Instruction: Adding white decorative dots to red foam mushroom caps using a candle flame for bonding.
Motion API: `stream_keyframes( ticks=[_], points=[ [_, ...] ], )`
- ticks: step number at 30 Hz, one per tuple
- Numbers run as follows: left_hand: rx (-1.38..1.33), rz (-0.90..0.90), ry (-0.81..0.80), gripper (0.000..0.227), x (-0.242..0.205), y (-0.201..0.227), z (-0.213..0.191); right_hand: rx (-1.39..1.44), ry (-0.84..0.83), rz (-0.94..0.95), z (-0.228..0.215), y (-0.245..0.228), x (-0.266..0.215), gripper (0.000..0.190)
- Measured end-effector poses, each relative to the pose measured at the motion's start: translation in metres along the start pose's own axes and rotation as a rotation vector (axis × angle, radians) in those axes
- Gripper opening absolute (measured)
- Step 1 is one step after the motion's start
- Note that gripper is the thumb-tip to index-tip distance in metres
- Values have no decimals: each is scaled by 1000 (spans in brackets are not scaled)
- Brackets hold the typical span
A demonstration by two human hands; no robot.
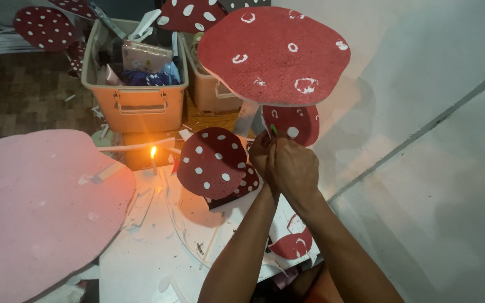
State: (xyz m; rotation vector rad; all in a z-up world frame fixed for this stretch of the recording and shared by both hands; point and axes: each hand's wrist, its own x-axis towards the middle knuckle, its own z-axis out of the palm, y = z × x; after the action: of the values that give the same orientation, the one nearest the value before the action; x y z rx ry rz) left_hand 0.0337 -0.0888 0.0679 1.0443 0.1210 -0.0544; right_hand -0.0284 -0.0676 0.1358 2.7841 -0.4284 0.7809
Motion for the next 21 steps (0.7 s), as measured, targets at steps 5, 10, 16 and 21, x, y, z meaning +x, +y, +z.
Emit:
stream_keyframes(
  ticks=[5, 10, 16, 21],
  points=[
    [-62, 13, -12, 31, -4, -7, -5, -14, 32, 6, 27, 4, 7, 28],
    [-36, 103, -39, 33, 2, -27, -7, -13, 19, -9, 19, -3, 15, 27],
    [-98, 150, -39, 32, 20, -65, 0, -86, -202, 46, 27, -1, 17, 18],
    [-25, 154, -54, 36, 30, -92, 2, -74, -269, 67, 20, -2, 22, 18]
  ],
)
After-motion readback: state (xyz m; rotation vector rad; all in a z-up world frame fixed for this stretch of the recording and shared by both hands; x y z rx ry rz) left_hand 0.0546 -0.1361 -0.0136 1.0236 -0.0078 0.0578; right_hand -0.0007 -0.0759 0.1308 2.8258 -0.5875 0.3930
